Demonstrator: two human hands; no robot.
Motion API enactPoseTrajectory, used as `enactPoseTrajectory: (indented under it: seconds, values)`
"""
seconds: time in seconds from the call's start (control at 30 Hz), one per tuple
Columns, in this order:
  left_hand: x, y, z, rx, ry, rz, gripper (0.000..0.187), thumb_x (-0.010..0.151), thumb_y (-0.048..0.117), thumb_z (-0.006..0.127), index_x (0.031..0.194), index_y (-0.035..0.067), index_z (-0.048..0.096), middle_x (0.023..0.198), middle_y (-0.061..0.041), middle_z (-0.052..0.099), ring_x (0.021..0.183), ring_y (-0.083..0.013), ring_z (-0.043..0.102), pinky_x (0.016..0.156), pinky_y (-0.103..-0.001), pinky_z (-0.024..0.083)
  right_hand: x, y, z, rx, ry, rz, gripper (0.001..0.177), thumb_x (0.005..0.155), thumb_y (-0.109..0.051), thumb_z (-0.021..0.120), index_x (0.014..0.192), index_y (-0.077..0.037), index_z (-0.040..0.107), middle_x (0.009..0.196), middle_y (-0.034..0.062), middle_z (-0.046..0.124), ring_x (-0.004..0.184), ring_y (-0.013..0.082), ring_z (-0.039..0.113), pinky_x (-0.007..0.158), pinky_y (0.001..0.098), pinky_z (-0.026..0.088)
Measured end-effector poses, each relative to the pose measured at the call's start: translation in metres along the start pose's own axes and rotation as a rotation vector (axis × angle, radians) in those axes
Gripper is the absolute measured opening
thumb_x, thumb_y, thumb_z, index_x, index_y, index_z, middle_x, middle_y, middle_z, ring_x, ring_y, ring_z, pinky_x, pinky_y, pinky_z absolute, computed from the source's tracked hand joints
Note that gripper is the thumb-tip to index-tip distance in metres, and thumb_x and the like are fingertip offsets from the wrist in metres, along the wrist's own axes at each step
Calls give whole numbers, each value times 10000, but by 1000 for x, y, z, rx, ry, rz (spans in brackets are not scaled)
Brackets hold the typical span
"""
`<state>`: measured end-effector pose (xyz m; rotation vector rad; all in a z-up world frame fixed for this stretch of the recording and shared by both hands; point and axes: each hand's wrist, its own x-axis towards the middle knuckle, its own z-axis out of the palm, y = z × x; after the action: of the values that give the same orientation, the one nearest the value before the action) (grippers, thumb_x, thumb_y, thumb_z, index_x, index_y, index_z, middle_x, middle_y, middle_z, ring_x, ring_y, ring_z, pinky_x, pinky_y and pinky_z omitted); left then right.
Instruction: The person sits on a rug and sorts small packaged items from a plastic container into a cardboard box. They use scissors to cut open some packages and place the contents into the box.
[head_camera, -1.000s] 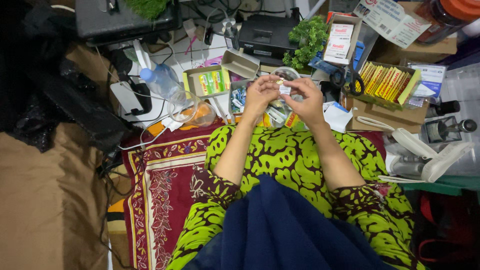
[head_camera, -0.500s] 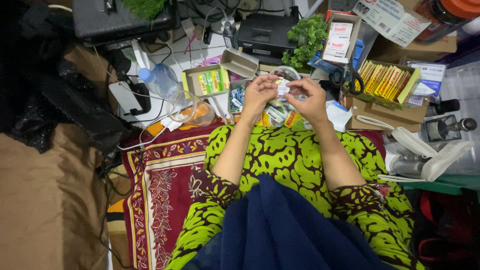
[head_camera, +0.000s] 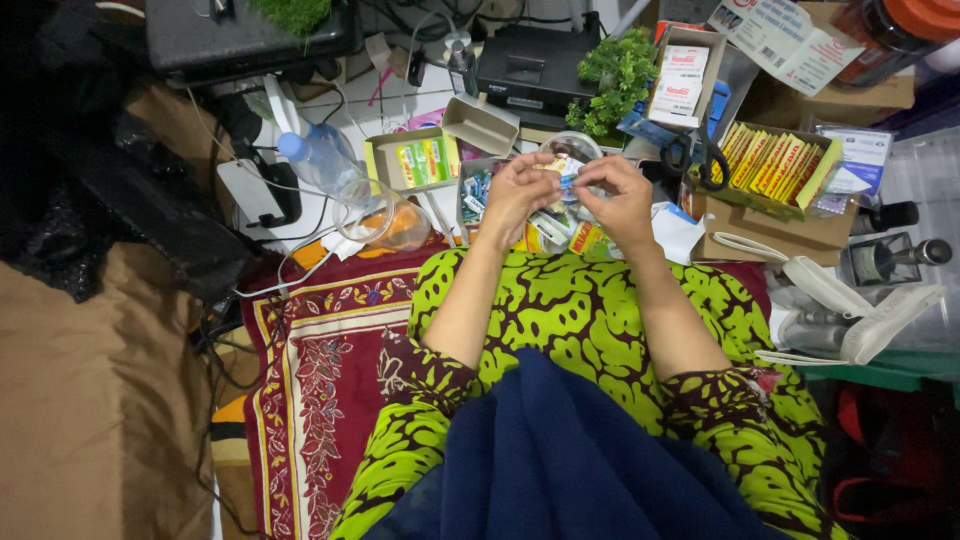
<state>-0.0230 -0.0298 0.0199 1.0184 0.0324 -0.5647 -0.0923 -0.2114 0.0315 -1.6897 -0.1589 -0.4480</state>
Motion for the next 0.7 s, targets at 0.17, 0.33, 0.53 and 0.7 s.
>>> enactPoseTrajectory:
  seconds: [0.17,0.33,0.53,0.7]
  values:
    - [4,-6,-3,-34,-24,75,466,829,-140,670,1271,-10,600,1040,-123,707,866,-180,700,780,-293,613,1,3,0,240,-32,73,168,897,91,742,1051,36,703,1165,87,651,1067,137,685,964,274,597]
    - [4,-10,-4,69,-31,169,510,802,-156,680,1282,-3,603,1046,-108,704,858,-141,682,718,-253,576,3,4,-4,346,-31,242,353,879,67,757,1216,22,661,1121,75,696,1018,121,692,925,249,592]
    - [7,-11,-4,123,-99,258,502,819,-149,686,1291,3,604,1052,-97,702,910,-111,679,783,-225,556,2,-2,-6,187,-122,257,393,883,33,796,1262,7,696,1055,31,693,934,78,670,847,212,568]
    - [9,-14,-6,125,-107,263,479,830,-134,682,1283,2,603,1075,-108,707,936,-119,685,815,-238,566,4,-12,-6,-77,-123,101,362,855,-35,847,1200,-42,738,990,21,670,863,67,644,791,209,545]
